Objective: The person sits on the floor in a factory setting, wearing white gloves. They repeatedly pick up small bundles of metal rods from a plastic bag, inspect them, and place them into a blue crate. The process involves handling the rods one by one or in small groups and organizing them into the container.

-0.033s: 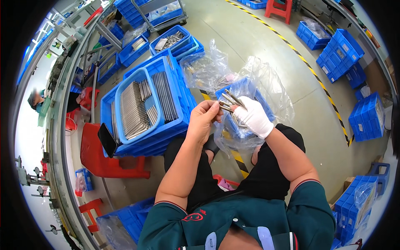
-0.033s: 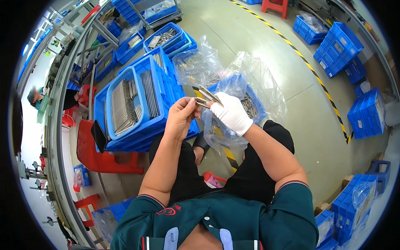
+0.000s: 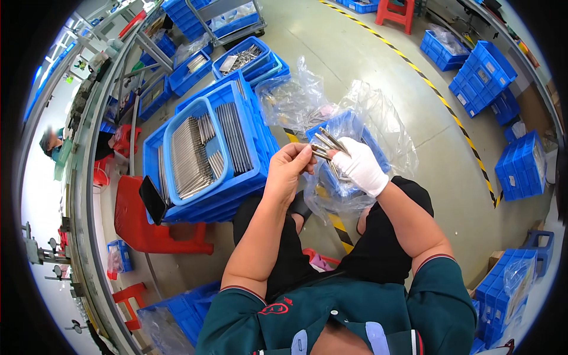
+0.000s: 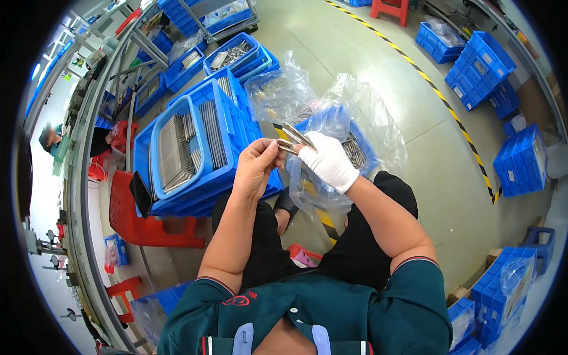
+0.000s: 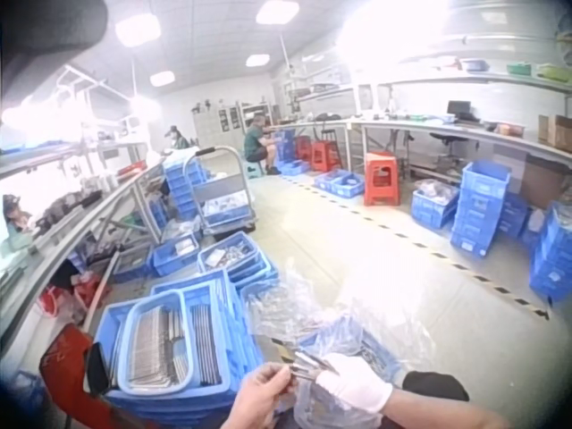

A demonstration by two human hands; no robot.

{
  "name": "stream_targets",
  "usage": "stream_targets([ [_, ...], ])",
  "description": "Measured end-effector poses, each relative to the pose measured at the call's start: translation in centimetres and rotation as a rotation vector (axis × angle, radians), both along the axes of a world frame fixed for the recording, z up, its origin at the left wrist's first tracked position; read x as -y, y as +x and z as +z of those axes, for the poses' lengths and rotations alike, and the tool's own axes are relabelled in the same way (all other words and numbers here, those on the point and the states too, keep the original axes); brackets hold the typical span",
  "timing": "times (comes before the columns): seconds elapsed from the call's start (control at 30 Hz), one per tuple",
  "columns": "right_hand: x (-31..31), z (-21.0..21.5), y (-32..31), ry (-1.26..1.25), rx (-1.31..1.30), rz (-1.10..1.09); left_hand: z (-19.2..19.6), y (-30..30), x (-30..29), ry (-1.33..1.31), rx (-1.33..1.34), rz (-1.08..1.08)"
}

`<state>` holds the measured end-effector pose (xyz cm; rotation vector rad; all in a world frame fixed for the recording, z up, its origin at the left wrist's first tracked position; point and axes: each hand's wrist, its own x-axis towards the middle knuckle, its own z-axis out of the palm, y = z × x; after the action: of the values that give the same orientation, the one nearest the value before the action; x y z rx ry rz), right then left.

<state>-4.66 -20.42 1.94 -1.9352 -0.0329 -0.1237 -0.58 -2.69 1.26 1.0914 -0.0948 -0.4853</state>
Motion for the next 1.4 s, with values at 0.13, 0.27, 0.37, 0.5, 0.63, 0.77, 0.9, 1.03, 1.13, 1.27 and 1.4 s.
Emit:
stream_targets([
  [0.13, 0.0, 0.0, -0.1, -0.027, 0.004, 0.019, 0.4, 0.1, -0.3, 0.198, 0.163, 0.034],
  [0.27, 0.0, 0.7, -0.1, -0.078, -0.004, 0.048, -0.1, 0.6, -0.9, 0.282, 0.206, 0.115],
  [0.37, 0.1, 0.9, -0.3, -0.089, 0.000, 0.048, 0.0, 1.0, -1.2, 0.177, 0.148, 0.137],
  [0.5, -0.1, 1.0, -0.4, -0.076, -0.044, 0.088, 0.2, 0.8, -0.8, 0.131, 0.075, 0.068],
  [0.63, -0.1, 1.1, -0.5, -0.142, 0.003, 0.093, -0.1, 0.7, -0.7, 0.104, 0.047, 0.026],
  [0.77, -0.3, 0.9, -0.7, -0.265, 0.070, 0.071, 0.2, 0.5, -0.5, 0.195, 0.114, 0.048],
  [0.9, -0.4, 0.5, -0.8, -0.283, 0.104, 0.068, -0.2, 0.6, -0.6, 0.138, 0.076, 0.015],
  [1.03, -0.5, 0.3, -0.8, -0.247, 0.060, 0.051, -0.3, 0.6, -0.6, 0.229, 0.125, 0.065],
  [1.13, 0.0, 0.5, -0.3, -0.106, 0.000, 0.102, 0.5, 1.0, -1.0, 0.293, 0.205, 0.204],
  [1.27, 0.4, 1.1, -0.3, 0.292, -0.293, 0.216, 0.3, 1.1, -0.9, 0.113, 0.070, 0.087],
  [1.4, 0.0, 1.6, -0.4, 0.463, -0.402, 0.258, 0.2, 1.1, -1.1, 0.020, 0.013, 0.020],
])
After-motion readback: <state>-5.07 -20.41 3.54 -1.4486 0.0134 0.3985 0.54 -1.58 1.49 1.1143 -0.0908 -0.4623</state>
